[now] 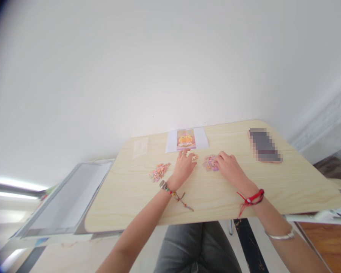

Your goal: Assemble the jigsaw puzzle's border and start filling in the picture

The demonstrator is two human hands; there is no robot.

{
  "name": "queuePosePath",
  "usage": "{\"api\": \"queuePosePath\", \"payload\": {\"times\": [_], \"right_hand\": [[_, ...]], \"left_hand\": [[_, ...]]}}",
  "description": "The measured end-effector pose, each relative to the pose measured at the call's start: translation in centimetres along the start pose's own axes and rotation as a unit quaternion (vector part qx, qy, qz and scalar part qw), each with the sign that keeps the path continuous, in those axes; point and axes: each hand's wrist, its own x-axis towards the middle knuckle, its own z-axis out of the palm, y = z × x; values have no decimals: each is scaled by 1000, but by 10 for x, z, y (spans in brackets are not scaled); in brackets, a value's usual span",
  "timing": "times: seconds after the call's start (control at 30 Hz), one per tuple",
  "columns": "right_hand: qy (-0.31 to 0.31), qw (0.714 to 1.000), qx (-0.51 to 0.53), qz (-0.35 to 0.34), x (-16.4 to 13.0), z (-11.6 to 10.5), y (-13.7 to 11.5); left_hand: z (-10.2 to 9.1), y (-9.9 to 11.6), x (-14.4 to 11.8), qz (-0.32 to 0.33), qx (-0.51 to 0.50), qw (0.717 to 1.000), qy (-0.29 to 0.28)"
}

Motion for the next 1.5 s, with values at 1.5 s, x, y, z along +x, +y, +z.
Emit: {"api": "queuePosePath", "payload": {"times": [1.5], "right_hand": [[-87, 993, 20, -73, 60, 20, -59]], "left_hand": [[0, -29, -27, 25, 41, 999, 25]]}}
